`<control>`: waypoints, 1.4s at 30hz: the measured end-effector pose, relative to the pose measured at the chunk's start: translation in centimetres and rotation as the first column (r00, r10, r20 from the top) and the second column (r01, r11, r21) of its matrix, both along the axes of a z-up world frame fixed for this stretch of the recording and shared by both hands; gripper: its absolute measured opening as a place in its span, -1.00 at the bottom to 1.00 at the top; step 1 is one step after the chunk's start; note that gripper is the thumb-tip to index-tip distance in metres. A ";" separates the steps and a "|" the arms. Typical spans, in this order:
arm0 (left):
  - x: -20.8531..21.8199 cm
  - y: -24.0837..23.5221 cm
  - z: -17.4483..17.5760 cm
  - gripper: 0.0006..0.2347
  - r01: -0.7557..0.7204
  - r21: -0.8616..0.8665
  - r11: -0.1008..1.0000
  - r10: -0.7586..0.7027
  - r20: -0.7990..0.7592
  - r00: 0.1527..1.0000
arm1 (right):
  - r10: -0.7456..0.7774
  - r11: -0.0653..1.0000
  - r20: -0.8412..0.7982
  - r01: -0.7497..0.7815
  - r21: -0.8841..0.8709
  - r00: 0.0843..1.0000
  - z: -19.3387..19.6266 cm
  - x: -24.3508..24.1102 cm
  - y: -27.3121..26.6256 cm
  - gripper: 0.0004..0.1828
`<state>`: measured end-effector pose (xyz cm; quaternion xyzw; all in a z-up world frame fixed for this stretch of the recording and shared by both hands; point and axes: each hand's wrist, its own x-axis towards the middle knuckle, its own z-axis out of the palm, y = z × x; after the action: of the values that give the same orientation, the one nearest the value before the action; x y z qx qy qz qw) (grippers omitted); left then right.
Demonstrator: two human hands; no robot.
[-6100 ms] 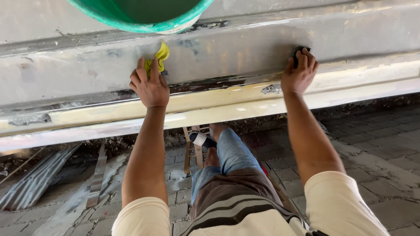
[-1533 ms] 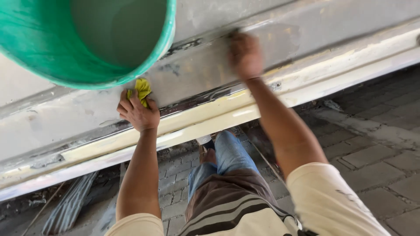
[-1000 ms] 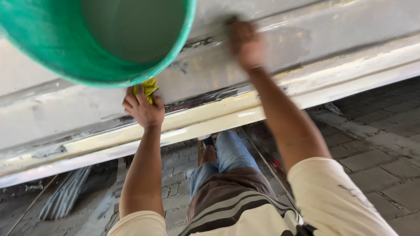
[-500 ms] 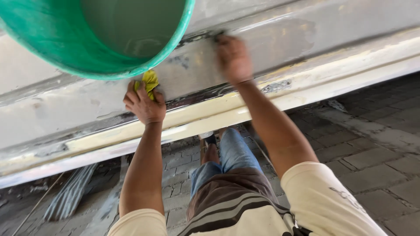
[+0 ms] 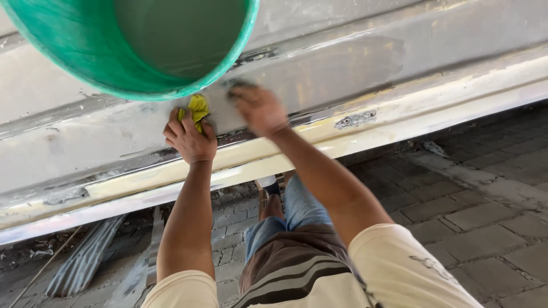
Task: The person cleans a long, horizontal metal beam using a yellow cloth and a dark sponge. They repeatedly wipe the surface, occasionally dipping the cloth into a green bucket of water to rinse it. The person works along the length of the beam, scrubbing and wiping away dirt and residue.
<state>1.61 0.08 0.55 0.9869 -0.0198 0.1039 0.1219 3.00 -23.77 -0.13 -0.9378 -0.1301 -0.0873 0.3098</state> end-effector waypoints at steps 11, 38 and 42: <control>0.1 -1.2 -0.2 -0.62 -0.090 -0.006 0.996 0.090 0.010 0.996 | -0.522 0.850 0.132 0.526 -0.002 0.843 0.4 -0.1 -9.7 -0.81; 2.0 -20.1 0.6 -0.53 0.643 -0.261 0.720 -0.662 0.021 0.750 | -0.660 0.742 0.087 0.665 -0.080 0.746 0.7 -6.7 -23.0 -0.72; 1.6 1.3 -5.3 -0.59 0.153 0.070 0.986 -0.141 -0.151 0.978 | -0.612 0.777 0.122 0.622 -0.092 0.782 1.4 -6.6 -22.4 -0.73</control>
<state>3.24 1.40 -4.74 0.9918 -0.0880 0.0216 0.0901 -3.60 -46.14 1.25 -0.9417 0.1659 -0.2154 0.1981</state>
